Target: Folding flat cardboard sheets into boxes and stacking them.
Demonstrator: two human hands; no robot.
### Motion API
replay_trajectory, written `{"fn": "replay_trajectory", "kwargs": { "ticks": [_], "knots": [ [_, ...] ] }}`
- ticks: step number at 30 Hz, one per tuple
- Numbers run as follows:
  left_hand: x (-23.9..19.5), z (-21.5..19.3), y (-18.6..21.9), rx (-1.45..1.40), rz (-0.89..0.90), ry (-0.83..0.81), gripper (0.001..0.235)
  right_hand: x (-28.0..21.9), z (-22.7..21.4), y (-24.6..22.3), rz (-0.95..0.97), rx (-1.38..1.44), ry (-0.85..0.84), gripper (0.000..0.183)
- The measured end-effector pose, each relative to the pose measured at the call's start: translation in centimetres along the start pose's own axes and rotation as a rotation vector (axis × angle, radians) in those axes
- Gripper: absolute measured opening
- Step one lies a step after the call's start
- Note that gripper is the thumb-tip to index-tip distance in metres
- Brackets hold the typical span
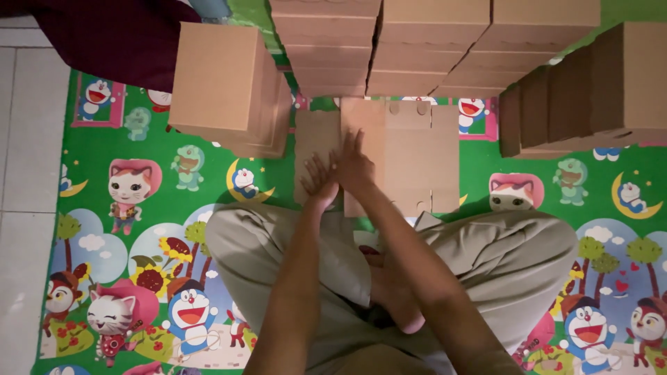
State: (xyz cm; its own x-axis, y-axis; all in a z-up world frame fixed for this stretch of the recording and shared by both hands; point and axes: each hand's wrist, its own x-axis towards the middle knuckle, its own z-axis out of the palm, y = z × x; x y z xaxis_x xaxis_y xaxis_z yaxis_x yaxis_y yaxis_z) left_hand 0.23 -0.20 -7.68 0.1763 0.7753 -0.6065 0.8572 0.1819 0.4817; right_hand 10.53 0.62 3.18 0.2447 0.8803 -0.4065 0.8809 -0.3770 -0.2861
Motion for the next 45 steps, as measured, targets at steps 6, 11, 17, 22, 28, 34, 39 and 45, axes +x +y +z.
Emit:
{"fn": "replay_trajectory", "kwargs": {
  "ticks": [6,11,17,22,28,34,39,45],
  "knots": [
    [-0.5,-0.5,0.3,-0.142,-0.008,-0.041,0.069,-0.2,-0.8,1.1,-0.037,0.03,-0.113,0.08],
    [-0.2,-0.1,0.3,0.251,0.029,-0.062,0.083,0.4,-1.0,1.8,-0.077,-0.052,-0.187,0.117],
    [0.3,0.3,-0.1,0.247,0.064,-0.058,0.086,9.2,4.2,3.0,-0.061,-0.248,-0.037,0.095],
    [-0.7,-1.1,0.8,0.285,0.054,-0.057,0.083,12.8,0.6,1.8,-0.002,-0.04,-0.099,0.088],
    [-1.1,-0.9,1.4,0.388,0.062,-0.017,0.08,9.4,-2.3,0.7,-0.034,-0.075,-0.085,0.085],
    [0.2,-0.5,0.2,0.251,0.028,-0.101,0.083,-0.6,-3.9,1.1,-0.007,-0.074,-0.077,0.074],
    [-1.6,-1.8,1.6,0.234,0.038,-0.12,0.081,3.3,-6.0,1.4,0.061,-0.121,-0.096,0.067],
    [0.0,-0.7,0.7,0.198,0.039,-0.093,0.086,5.2,6.5,9.8,-0.091,-0.064,-0.077,0.061]
  ]
}}
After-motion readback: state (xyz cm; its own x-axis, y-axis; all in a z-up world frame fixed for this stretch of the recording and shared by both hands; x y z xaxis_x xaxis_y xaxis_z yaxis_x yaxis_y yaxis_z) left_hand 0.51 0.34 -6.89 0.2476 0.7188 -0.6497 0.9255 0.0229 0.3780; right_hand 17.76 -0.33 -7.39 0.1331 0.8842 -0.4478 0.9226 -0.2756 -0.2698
